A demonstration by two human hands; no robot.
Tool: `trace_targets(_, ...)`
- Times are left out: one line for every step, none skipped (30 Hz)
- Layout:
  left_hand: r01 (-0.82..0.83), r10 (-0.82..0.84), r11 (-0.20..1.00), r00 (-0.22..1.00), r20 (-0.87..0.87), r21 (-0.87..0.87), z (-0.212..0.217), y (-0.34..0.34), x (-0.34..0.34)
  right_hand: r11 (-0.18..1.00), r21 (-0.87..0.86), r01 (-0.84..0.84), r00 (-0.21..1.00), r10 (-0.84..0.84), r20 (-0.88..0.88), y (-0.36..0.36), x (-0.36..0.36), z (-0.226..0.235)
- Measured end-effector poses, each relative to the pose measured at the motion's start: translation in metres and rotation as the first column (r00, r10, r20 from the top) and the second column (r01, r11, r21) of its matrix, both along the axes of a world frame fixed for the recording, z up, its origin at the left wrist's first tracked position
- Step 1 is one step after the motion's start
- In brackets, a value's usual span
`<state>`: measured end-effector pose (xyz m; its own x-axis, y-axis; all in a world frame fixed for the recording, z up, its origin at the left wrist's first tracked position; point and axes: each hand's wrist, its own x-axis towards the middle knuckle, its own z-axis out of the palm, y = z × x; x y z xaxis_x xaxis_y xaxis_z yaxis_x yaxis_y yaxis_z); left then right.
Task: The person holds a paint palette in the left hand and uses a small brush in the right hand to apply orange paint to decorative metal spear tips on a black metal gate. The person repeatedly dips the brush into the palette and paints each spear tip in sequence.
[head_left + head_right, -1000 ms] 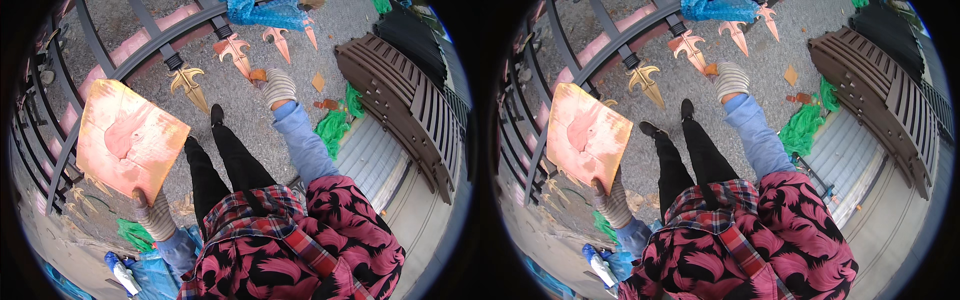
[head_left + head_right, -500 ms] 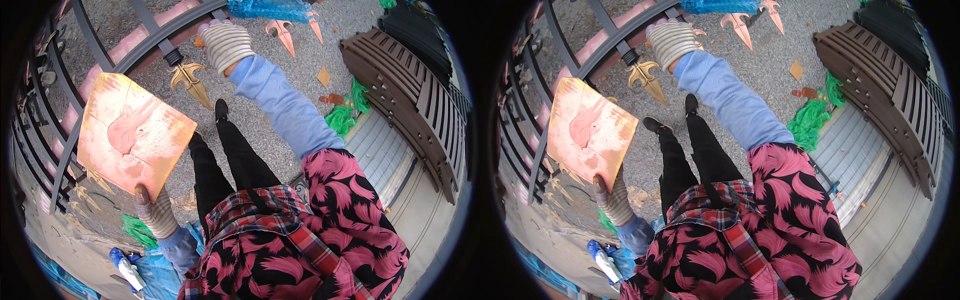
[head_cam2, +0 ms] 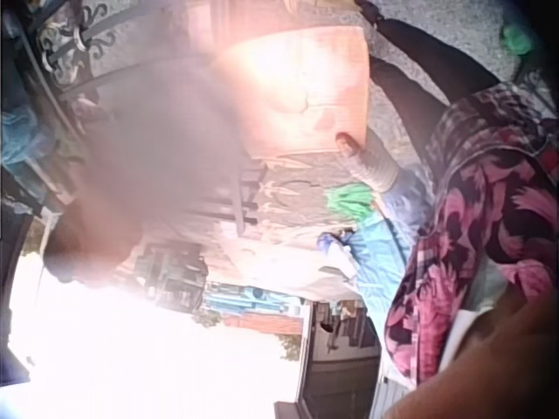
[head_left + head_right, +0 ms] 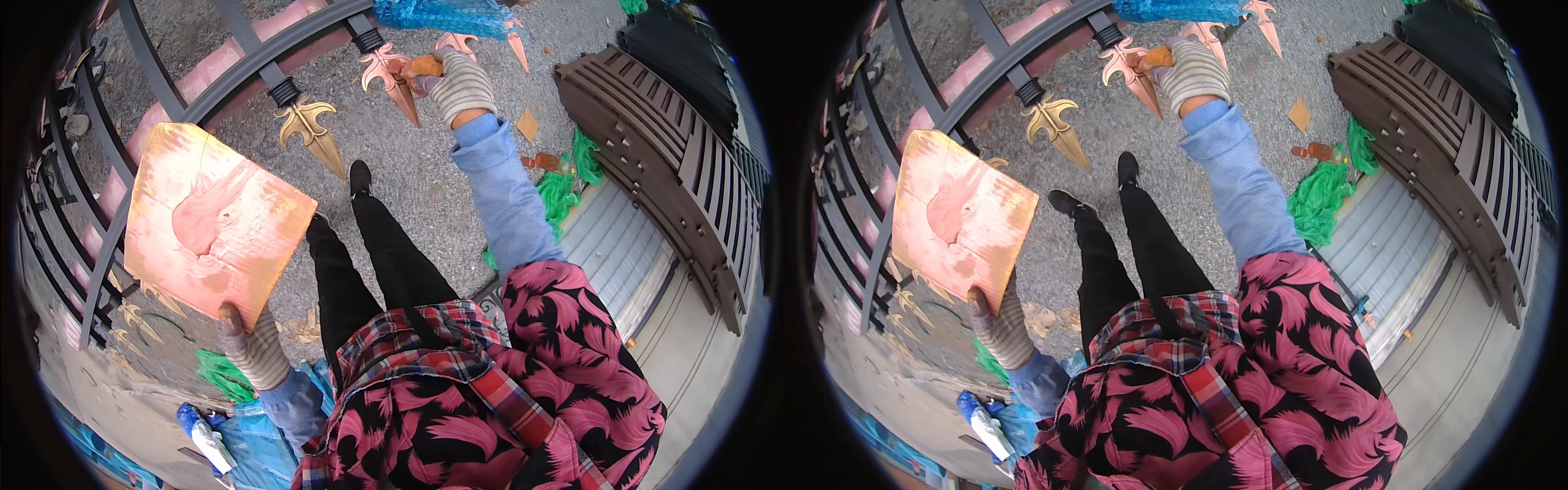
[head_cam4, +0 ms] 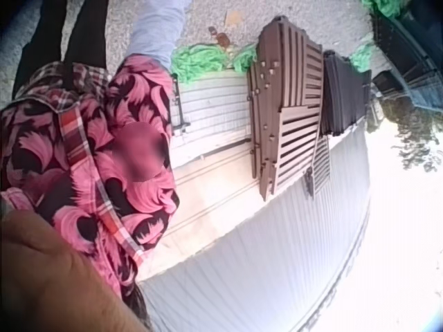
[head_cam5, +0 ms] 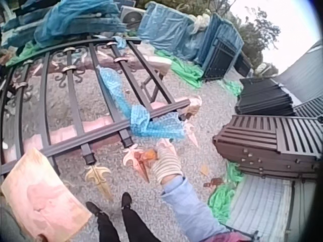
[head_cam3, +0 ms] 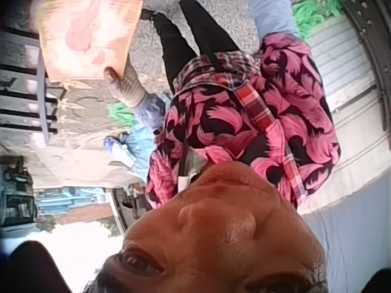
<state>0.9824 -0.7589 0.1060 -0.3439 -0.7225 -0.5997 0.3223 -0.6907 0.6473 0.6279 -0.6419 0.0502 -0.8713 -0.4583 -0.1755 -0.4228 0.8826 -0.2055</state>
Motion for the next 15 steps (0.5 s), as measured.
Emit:
trace_targets(0.009,-0.009,1.000,1.000,0.010,-0.013,-0.002,0.000,0.001,1.000,0.014,0.026,1.000,-0.026,0.016,-0.001,0.000,0.003)
trace_targets(0.006,-0.006,1.000,1.000,0.004,-0.005,-0.002,0.001,0.001,0.999,0.010,0.043,0.996,-0.043,0.072,-0.002,-0.005,0.001)
trace_targets(0.005,-0.005,1.000,1.000,0.003,0.005,0.005,0.003,-0.006,1.000,0.000,0.011,1.000,-0.011,0.025,-0.004,-0.006,-0.005)
trace_targets(0.003,-0.003,1.000,1.000,0.003,0.015,0.009,0.005,-0.010,1.000,-0.008,-0.023,1.000,0.022,-0.022,-0.010,-0.005,-0.012)
trace_targets(0.026,-0.026,0.999,1.000,-0.012,0.029,0.009,0.004,-0.015,0.999,-0.007,-0.039,0.996,0.038,-0.082,-0.010,-0.010,-0.015)
trace_targets(0.037,-0.036,0.999,0.999,-0.018,0.039,0.010,0.004,-0.016,0.995,0.060,-0.078,0.993,0.082,-0.081,-0.015,-0.014,-0.028)
trace_targets(0.049,-0.048,0.998,0.999,-0.025,0.049,0.010,0.004,-0.018,0.991,0.112,-0.074,0.997,0.077,-0.029,-0.009,-0.014,-0.035)
trace_targets(0.047,-0.047,0.998,0.999,-0.014,0.038,0.007,0.003,-0.015,0.984,0.162,-0.077,0.997,0.074,0.024,-0.009,-0.009,-0.035)
trace_targets(0.048,-0.048,0.998,0.999,-0.004,0.028,0.002,0.002,-0.011,0.974,0.212,-0.079,0.995,0.065,0.075,-0.006,-0.003,-0.032)
trace_targets(0.039,-0.039,0.999,0.999,0.007,0.019,0.000,0.002,-0.008,0.972,0.210,-0.106,0.991,0.085,0.108,0.001,0.009,-0.020)
trace_targets(0.020,-0.020,1.000,1.000,0.021,0.007,0.001,0.004,-0.005,0.962,0.247,-0.119,0.981,0.076,0.177,0.007,0.021,-0.017)
trace_targets(0.000,0.000,1.000,0.999,0.036,-0.006,0.001,0.007,-0.002,0.950,0.283,-0.135,0.968,0.065,0.244,0.014,0.028,-0.020)
trace_targets(-0.017,0.018,1.000,0.999,0.040,-0.018,0.006,0.008,-0.002,0.938,0.316,-0.145,0.950,0.043,0.309,0.027,0.022,-0.028)
trace_targets(0.016,-0.015,1.000,1.000,-0.011,0.024,0.002,0.005,-0.008,0.923,0.372,-0.099,0.937,-0.039,0.347,0.060,0.010,-0.040)
trace_targets(0.022,-0.020,0.998,0.999,-0.041,0.052,0.001,0.003,-0.009,0.907,0.412,-0.089,0.911,-0.093,0.402,0.075,0.004,-0.048)
